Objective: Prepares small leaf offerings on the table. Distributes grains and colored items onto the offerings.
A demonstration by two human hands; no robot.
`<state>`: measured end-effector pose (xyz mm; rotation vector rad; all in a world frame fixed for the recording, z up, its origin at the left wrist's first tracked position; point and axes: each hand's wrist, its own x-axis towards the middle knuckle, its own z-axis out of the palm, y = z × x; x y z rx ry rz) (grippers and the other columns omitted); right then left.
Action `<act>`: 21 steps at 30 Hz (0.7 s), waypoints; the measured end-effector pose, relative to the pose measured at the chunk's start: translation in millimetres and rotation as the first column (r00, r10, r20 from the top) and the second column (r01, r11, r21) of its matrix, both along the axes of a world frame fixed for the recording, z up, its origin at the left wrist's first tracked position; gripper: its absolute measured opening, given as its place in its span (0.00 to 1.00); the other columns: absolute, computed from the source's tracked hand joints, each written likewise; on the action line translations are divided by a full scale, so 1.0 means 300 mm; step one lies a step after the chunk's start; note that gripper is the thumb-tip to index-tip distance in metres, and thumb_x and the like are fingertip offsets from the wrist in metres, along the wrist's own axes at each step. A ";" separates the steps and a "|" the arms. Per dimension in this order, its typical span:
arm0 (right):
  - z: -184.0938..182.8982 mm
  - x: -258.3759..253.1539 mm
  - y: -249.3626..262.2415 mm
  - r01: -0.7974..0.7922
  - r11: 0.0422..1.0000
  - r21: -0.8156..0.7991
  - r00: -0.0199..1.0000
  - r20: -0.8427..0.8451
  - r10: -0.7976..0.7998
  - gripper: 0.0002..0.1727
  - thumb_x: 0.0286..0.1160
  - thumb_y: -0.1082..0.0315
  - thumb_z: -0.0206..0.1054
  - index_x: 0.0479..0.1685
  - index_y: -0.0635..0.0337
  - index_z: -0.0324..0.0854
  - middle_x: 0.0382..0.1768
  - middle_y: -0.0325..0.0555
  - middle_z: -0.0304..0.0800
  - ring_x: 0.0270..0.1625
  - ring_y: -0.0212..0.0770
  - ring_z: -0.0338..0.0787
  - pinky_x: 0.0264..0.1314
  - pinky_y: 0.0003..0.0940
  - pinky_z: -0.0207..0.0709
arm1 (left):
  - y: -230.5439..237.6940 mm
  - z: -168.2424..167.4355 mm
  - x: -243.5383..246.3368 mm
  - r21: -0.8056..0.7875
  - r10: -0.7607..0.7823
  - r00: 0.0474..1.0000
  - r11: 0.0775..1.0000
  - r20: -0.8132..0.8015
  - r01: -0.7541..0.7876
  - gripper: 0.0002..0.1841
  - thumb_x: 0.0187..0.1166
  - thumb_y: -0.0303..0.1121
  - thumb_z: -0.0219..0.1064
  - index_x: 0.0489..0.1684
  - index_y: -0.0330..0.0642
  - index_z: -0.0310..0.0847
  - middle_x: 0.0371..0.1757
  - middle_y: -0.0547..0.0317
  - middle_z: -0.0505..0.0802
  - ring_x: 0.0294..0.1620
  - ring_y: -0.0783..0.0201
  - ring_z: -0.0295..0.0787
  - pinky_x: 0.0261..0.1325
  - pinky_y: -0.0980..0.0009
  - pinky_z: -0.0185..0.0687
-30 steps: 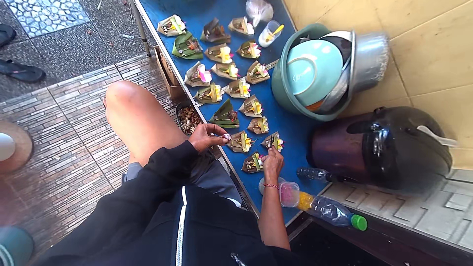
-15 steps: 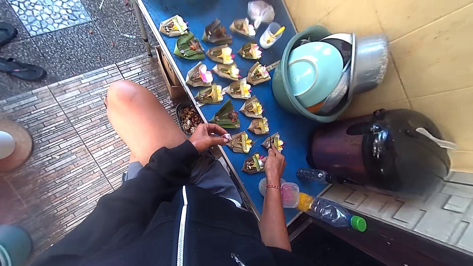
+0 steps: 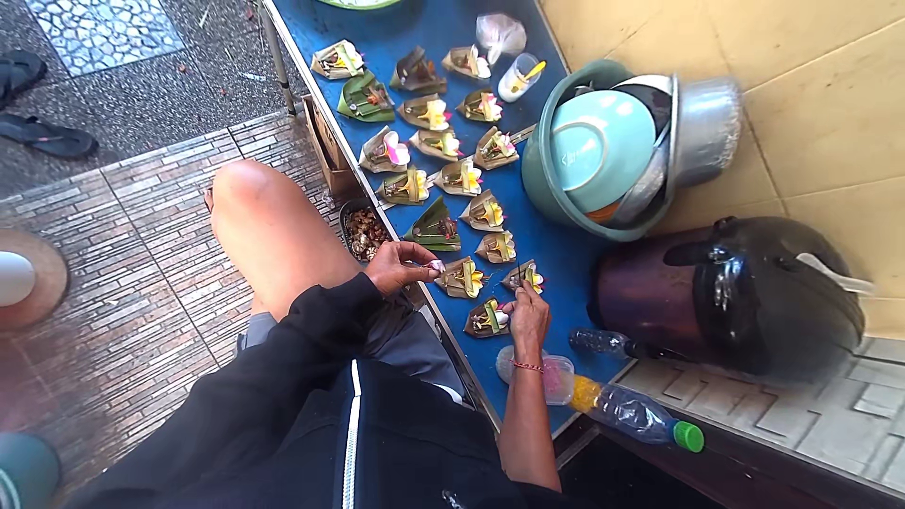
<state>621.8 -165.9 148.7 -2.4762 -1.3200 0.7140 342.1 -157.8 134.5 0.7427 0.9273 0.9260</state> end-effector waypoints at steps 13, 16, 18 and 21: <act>0.061 -0.287 -0.094 -0.540 0.770 0.340 0.745 -0.231 0.625 0.26 0.91 0.61 0.47 0.82 0.49 0.77 0.21 0.35 0.81 0.26 0.35 0.79 0.37 0.41 0.77 | -0.004 0.001 -0.002 -0.017 0.105 0.994 0.994 0.029 -0.105 0.11 0.68 0.15 0.75 0.45 0.28 0.84 0.41 0.50 0.94 0.41 0.64 0.94 0.54 0.67 0.92; 0.063 -0.288 -0.093 -0.545 0.770 0.333 0.743 -0.234 0.627 0.26 0.92 0.62 0.46 0.83 0.48 0.77 0.22 0.35 0.82 0.27 0.34 0.79 0.38 0.40 0.77 | -0.005 0.000 -0.006 -0.015 0.113 0.993 0.994 0.036 -0.113 0.11 0.67 0.15 0.75 0.44 0.28 0.83 0.41 0.49 0.94 0.41 0.63 0.95 0.54 0.67 0.92; 0.064 -0.290 -0.088 -0.543 0.773 0.329 0.737 -0.255 0.626 0.26 0.92 0.62 0.47 0.84 0.47 0.76 0.22 0.34 0.80 0.26 0.33 0.78 0.37 0.37 0.76 | -0.005 -0.001 -0.008 0.002 0.115 0.992 0.993 0.041 -0.115 0.10 0.67 0.15 0.76 0.44 0.28 0.84 0.42 0.50 0.95 0.42 0.64 0.95 0.54 0.67 0.92; 0.061 -0.306 -0.078 -0.520 0.785 0.335 0.751 -0.259 0.608 0.25 0.91 0.62 0.48 0.82 0.46 0.78 0.21 0.34 0.79 0.25 0.32 0.77 0.35 0.37 0.75 | -0.005 -0.008 -0.014 0.035 0.126 0.992 0.991 0.030 -0.127 0.11 0.66 0.15 0.77 0.43 0.27 0.84 0.42 0.49 0.95 0.42 0.64 0.95 0.53 0.68 0.92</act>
